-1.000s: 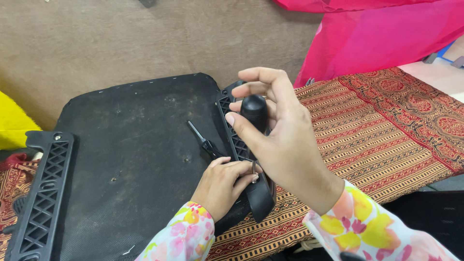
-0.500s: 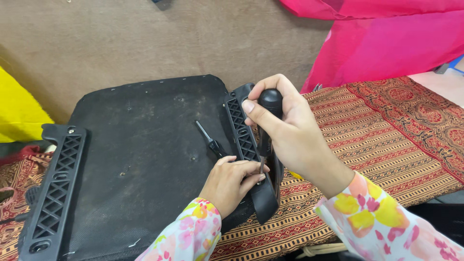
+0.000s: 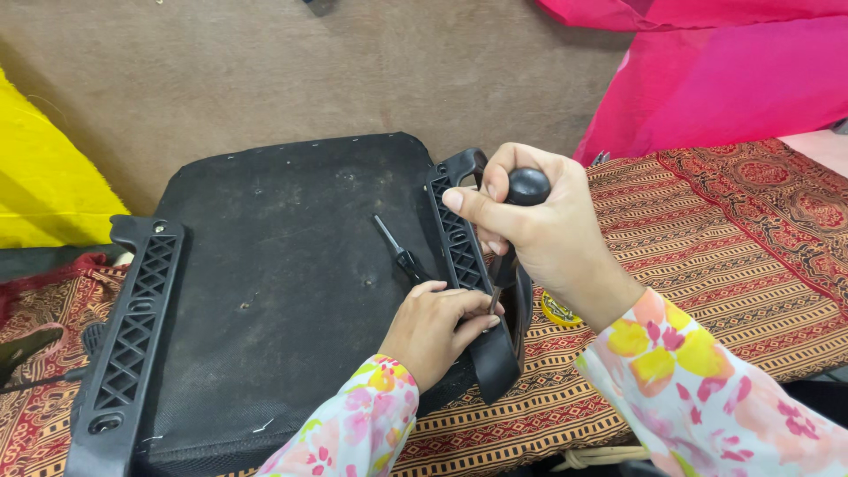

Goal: The person uses a screwdriver to fasten screws into a black plastic frame attached to a chair seat. They repeatedly tighten multiple screws along the frame's edge while holding the frame steady with the other hand.

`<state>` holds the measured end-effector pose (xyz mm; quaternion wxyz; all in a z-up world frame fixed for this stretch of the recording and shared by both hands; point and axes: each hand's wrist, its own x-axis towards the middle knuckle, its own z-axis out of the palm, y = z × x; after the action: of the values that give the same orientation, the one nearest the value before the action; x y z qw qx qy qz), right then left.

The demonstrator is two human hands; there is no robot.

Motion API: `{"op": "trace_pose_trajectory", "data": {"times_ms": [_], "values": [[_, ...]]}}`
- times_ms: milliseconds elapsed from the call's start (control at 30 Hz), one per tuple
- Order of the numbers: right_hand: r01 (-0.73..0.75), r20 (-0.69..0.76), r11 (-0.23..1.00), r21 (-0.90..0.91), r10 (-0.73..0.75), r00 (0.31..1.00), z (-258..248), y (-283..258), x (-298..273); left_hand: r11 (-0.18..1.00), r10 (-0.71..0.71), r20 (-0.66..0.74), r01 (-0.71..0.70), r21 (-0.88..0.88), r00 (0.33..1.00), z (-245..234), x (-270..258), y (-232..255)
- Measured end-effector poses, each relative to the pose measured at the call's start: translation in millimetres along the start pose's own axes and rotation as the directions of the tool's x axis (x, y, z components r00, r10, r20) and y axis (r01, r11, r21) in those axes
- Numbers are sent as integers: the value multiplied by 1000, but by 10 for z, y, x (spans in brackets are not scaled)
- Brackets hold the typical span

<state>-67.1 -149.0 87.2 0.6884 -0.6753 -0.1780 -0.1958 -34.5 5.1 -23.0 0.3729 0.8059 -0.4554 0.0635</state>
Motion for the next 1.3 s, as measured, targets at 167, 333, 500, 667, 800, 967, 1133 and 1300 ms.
{"op": "trace_pose_trajectory", "data": {"times_ms": [167,333,500,667,800,967,1133,1300], "values": [[-55,58,997,47,52,997,14,-18,53,998,48,-9,-48,29,999,4,-41,2],[74,83,937,-341,-49,995,79,-180,-33,997,49,-100,-42,71,994,-15,-191,112],[-144,-101,586,-798,107,989,39,-483,-67,961,-223,-182,247,121,958,46,-398,242],[-255,-129,537,-804,262,956,-29,-607,-13,969,-121,-254,170,181,960,158,-549,263],[-228,3,565,-793,377,926,-214,-639,51,936,-14,-180,77,344,984,303,-621,241],[-178,187,718,-673,397,899,-425,-647,112,794,-101,-117,151,589,988,408,-625,226],[-225,148,733,-642,406,902,-468,-627,23,796,-143,-106,177,579,984,423,-618,254],[-1,300,702,-712,306,903,-455,-666,46,739,-121,-121,170,652,985,447,-622,260]]}}
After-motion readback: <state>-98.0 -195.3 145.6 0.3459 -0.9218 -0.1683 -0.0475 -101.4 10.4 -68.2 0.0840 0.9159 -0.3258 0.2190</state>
